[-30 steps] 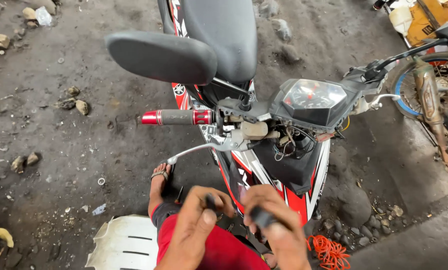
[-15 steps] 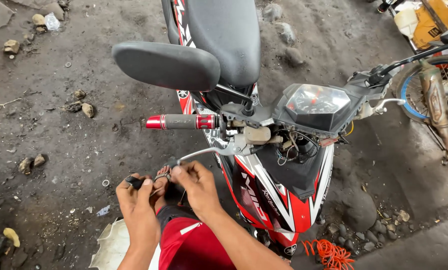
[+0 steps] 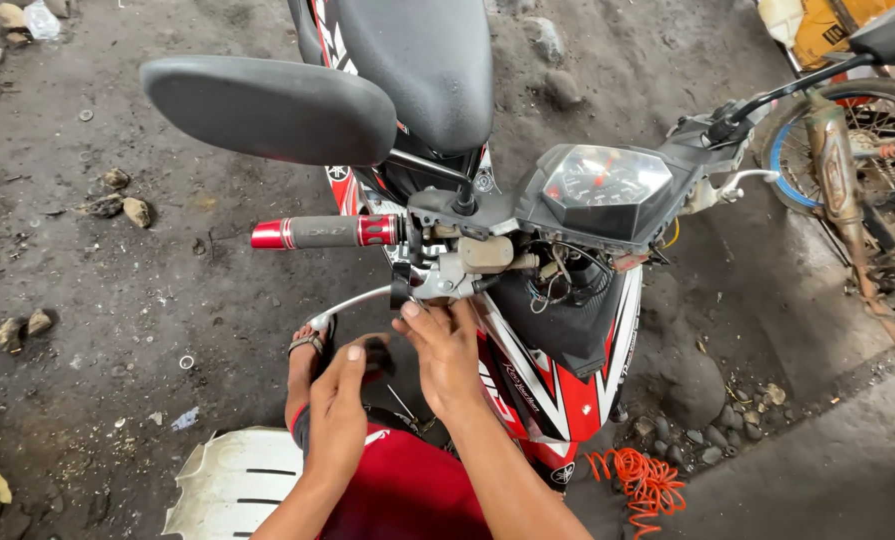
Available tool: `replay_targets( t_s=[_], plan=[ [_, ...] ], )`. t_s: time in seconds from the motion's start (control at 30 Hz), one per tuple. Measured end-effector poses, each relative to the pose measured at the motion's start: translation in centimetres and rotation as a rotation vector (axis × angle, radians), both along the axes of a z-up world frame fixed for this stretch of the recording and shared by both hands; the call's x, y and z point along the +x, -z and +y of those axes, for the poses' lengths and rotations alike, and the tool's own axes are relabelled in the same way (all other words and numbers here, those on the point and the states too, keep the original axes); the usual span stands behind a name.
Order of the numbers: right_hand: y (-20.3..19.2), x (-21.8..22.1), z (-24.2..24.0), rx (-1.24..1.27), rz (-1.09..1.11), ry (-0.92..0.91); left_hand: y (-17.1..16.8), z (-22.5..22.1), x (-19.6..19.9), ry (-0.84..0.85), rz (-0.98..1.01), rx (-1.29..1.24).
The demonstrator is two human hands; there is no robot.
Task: Repairing the electrical wiring behind the headlight of a motorcycle
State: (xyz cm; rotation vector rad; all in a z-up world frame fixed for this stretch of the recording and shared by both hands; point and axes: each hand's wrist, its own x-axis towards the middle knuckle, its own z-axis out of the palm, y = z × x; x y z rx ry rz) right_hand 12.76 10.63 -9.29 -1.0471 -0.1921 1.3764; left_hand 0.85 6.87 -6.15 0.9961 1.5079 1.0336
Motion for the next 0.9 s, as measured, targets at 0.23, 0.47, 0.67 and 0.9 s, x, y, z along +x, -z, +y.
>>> replay_targets(
  t_s=[0.23, 0.47, 0.67, 0.9],
  plan=[
    [-1.1, 4.3, -4.5, 0.253, -1.081, -0.227, 1.8, -0.1, 3.4, 0.39, -0.081, 0.049],
    [-0.6, 7.3, -6.2, 0.232, -1.41, -0.027, -0.7, 0.0, 7.9, 0.615, 0.015, -0.139],
    [-2.0, 10.0, -6.6, 0.235, -1.684, 0.09, -1.6, 1.5, 9.7, 0.689, -0.053, -0.045],
    [-2.2, 12.9, -6.7, -0.027, -0.978, -0.007, 2.9, 6.4, 12.4, 0.319, -0.195, -0.077]
  ],
)
